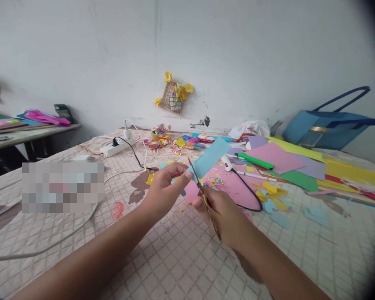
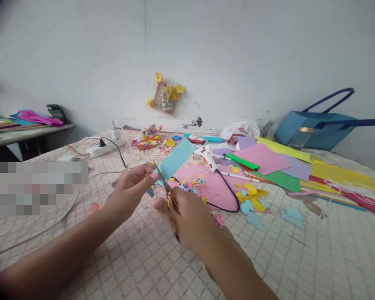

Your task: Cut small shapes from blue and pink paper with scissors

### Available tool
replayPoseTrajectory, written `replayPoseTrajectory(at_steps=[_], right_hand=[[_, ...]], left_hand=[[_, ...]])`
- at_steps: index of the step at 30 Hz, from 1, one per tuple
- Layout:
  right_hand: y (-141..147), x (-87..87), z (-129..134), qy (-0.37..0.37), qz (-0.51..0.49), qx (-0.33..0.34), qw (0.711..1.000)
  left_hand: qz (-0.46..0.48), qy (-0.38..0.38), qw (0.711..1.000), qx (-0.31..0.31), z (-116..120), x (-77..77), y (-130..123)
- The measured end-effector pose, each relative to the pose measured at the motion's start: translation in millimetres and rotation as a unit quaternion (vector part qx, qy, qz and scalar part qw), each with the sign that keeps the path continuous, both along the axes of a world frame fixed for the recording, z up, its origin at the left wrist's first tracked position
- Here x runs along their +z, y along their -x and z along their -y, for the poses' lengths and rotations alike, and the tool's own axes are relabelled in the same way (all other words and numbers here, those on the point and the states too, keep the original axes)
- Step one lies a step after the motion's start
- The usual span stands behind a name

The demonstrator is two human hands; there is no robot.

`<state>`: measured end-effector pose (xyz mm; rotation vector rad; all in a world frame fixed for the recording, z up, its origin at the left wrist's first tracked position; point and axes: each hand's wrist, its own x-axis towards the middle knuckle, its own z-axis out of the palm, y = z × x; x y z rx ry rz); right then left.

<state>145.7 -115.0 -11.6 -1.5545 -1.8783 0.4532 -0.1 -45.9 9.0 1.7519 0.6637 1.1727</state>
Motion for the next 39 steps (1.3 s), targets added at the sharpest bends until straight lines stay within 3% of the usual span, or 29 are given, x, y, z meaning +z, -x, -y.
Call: replayPoseTrajectory(at_steps=[9, 23, 34, 39], right_hand=[[1.7, 2.7, 0.8, 0.003, -0.009, -0.004, 1.0], [2.5, 0.1, 1.3, -0.004, -0.01, -0.013, 1.0], [1.9, 3.6, 2.8, -0.006, -0.037, 0.007, 0.999], [0.6, 3.1, 3.0, -0.006, -0.028, 0.009, 1.0]], left_hand=[[-0.003, 0.012, 0.999, -0.03, 0.5, -4.2, -2.1], [-0.007, -0.011, 1.0, -0.027, 2.8, -6.3, -2.6], [-0.031, -0.088, 0.995, -0.023, 0.8, -3.6, -3.5], [-0.021, -0.064, 0.998, -0.004, -0.5, -3.2, -0.4]])
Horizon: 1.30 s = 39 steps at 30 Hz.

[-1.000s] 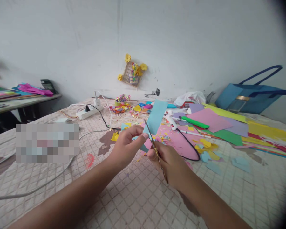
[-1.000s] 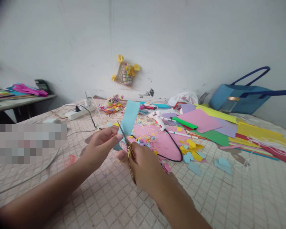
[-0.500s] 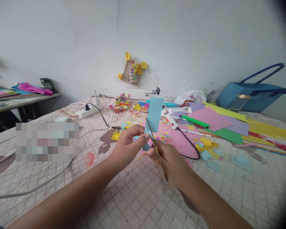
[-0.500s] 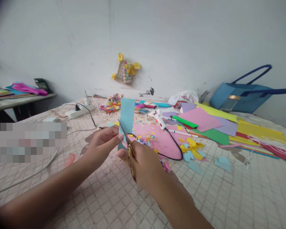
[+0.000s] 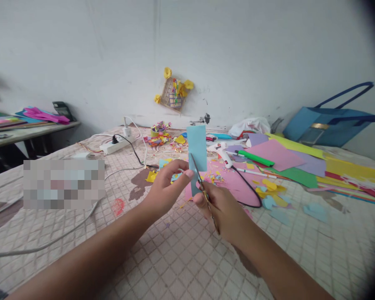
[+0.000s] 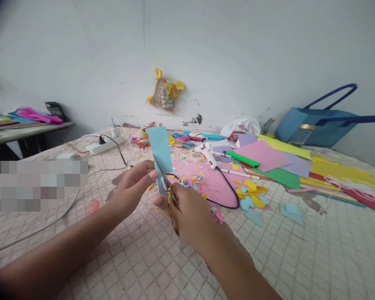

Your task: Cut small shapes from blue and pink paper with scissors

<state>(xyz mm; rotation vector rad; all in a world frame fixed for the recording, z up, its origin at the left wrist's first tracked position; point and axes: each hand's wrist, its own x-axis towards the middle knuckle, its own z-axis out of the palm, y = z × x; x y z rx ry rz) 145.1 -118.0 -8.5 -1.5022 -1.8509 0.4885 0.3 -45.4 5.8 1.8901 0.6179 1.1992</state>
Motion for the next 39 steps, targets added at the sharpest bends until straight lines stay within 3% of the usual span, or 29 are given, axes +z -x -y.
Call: replayPoseTrajectory(at_steps=[7, 25, 39], right_hand=[[2.9, -0.7, -1.8, 0.02, 0.026, -0.002, 0.999], [1.6, 3.3, -1.2, 0.007, 0.016, -0.014, 1.0], [0.0, 5.4, 0.2, 0.007, 0.015, -0.02, 1.0]], left_hand=[[0.038, 0.001, 0.999, 0.036, -3.1, -1.1, 1.3], [0.002, -0.005, 1.0, 0.025, -2.3, -5.0, -2.0], [-0.043, 0.002, 0.999, 0.021, 0.2, 0.8, 0.5]])
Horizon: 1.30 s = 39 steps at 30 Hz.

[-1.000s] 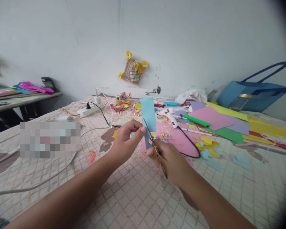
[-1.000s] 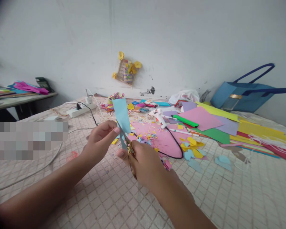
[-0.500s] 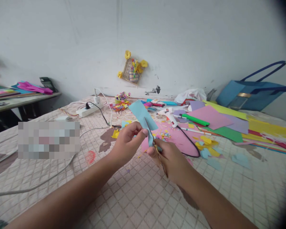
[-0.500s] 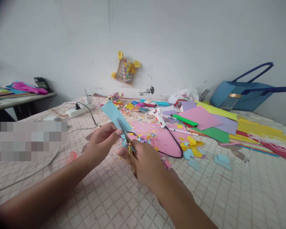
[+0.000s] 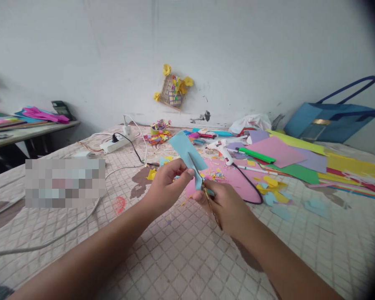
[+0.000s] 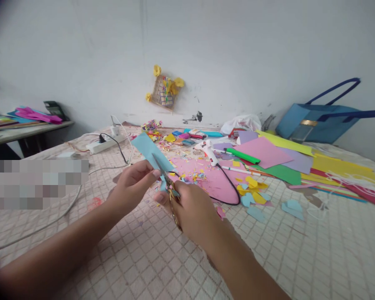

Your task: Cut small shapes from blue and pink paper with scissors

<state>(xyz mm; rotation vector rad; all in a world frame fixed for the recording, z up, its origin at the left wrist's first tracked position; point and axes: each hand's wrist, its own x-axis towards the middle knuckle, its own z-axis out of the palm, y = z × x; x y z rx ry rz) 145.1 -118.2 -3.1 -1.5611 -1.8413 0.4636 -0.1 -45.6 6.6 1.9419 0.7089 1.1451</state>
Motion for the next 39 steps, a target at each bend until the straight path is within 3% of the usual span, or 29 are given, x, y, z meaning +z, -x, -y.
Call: replayPoseTrajectory(at_steps=[21, 31, 39], right_hand=[[1.4, -5.6, -1.8, -0.017, -0.004, 0.003, 1.0], [3.2, -5.4, -2.4, 0.003, 0.037, -0.003, 0.999], [2.9, -6.2, -1.7, 0.002, 0.031, 0.0, 1.0]], left_hand=[[0.016, 0.052, 0.998, -0.009, 3.2, -7.0, -4.9], [0.174, 0.064, 0.982, -0.026, -4.3, -6.6, -1.8], [0.165, 0.06, 0.984, -0.012, 0.4, -4.8, -4.9]])
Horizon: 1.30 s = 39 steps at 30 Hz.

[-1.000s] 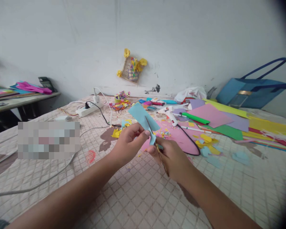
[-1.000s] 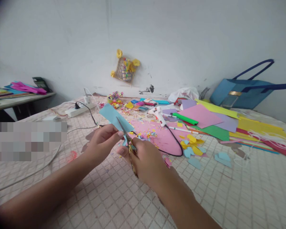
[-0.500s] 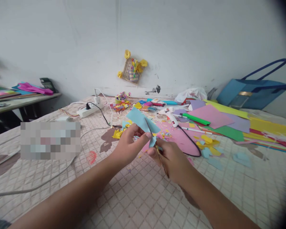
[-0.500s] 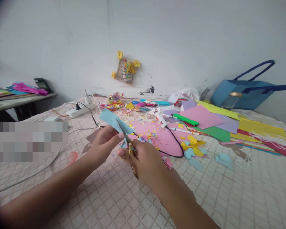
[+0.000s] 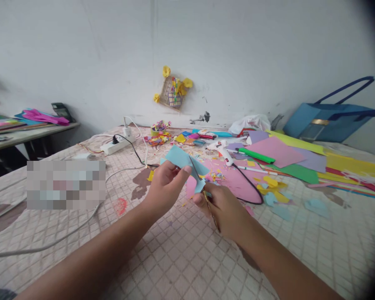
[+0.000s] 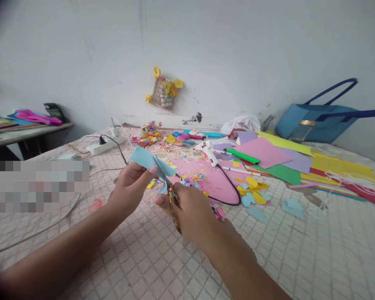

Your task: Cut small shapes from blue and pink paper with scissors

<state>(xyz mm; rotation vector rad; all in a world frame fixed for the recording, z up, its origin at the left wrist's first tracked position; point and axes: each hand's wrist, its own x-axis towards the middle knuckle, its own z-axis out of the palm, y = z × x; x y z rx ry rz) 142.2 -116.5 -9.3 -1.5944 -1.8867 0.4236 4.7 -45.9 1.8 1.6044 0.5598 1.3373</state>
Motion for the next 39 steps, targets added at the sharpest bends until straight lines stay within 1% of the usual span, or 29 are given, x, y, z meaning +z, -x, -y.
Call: replayPoseTrajectory(at_steps=[7, 10, 14, 19, 25, 30, 35, 39], right_hand=[[0, -0.4, -2, -0.006, 0.006, 0.006, 1.0], [2, 0.2, -1, -0.009, 0.005, -0.004, 1.0], [4, 2.2, 0, -0.013, 0.0, -0.008, 1.0], [4, 3.1, 0, -0.009, -0.012, 0.002, 1.0], [4, 1.6, 0, -0.003, -0.02, -0.011, 1.0], [4, 0.8, -1, -0.013, -0.025, -0.003, 1.0], [4, -1.2, 0, -0.014, -0.002, -0.024, 1.0], [4, -1.7, 0, -0.02, -0.012, -0.027, 0.999]], left_hand=[[0.002, 0.025, 1.0, 0.013, -1, -0.8, -2], [-0.007, 0.036, 0.999, 0.017, 2, -1.6, -2], [0.0, 0.077, 0.997, 0.015, 7, 0.5, -5], [0.024, 0.102, 0.994, -0.006, 10, 3.4, -7], [0.018, 0.122, 0.992, -0.009, 10, 3.0, -7], [0.047, 0.157, 0.986, -0.04, 13, 3.4, -9], [0.077, 0.197, 0.975, -0.064, 15, 1.3, -9], [0.09, 0.21, 0.97, -0.083, 14, -1.6, -10]])
